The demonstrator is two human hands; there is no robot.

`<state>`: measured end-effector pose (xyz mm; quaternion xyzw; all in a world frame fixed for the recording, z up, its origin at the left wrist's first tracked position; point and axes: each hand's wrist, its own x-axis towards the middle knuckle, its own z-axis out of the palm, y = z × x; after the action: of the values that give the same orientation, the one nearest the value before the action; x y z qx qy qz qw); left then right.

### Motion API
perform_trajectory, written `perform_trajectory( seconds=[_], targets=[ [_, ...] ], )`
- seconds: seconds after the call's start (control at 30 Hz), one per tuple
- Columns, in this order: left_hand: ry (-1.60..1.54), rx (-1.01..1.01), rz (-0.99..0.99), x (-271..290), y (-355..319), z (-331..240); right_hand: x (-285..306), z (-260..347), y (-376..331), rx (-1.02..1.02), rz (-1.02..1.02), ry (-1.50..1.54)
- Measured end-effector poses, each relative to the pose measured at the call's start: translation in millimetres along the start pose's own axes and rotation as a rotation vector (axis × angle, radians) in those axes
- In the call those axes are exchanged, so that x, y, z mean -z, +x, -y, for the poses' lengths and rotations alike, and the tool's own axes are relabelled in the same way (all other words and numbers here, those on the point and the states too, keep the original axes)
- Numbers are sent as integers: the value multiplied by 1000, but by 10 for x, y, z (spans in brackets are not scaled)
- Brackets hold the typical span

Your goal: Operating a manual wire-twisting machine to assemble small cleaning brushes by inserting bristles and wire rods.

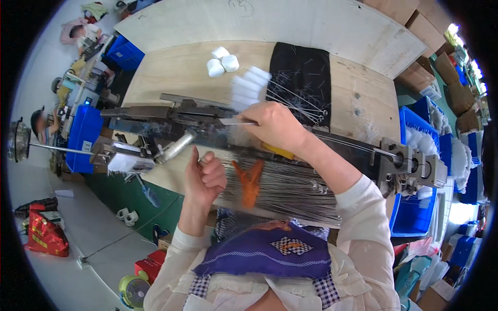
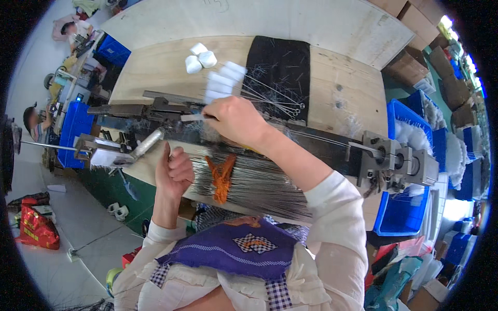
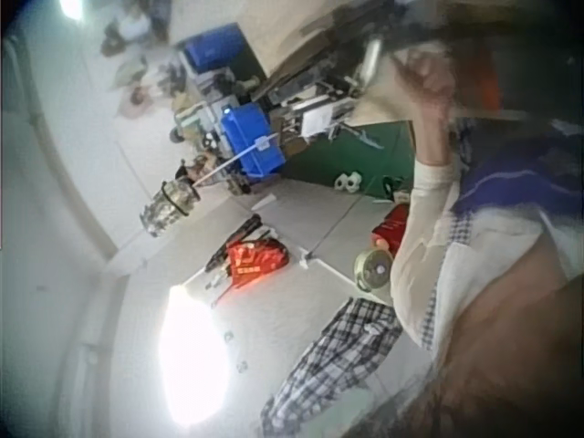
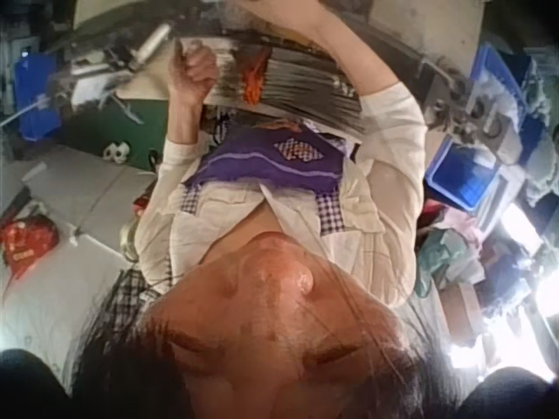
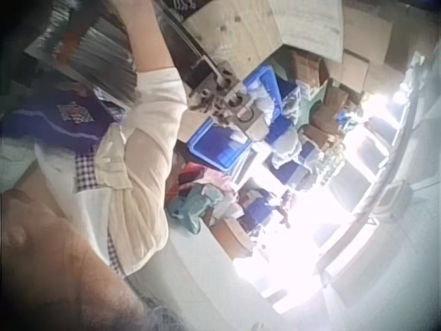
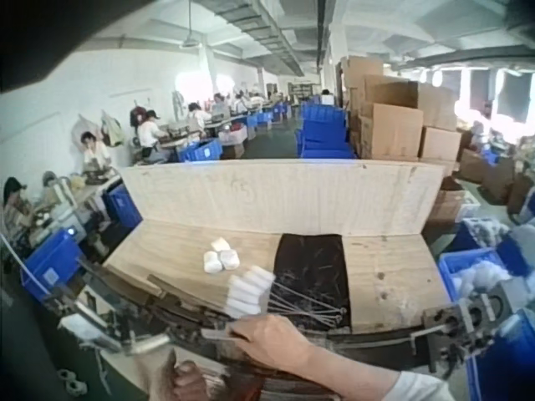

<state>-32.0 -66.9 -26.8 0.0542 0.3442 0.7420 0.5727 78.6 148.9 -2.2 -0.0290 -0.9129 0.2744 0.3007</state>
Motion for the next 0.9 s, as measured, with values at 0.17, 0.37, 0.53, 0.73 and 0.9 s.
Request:
perform_trajectory(
  seconds=[0.17, 0.37, 0.53, 0.73, 0.9],
  targets=[
    [-320, 108, 130, -516, -38, -294, -90, -21, 84, -53, 123, 5],
    [897, -210, -150, -76, 195, 142, -34, 126, 120, -23, 70, -95],
    [686, -191, -461, 889, -210, -265, 64, 590, -536, 118, 61, -264],
    [447, -232, -653, 1143, -139, -780, -90, -138, -721, -375, 163, -577],
    [312, -406, -620, 1260, -63, -586, 249, 90, -815, -356, 218, -319]
  ],
)
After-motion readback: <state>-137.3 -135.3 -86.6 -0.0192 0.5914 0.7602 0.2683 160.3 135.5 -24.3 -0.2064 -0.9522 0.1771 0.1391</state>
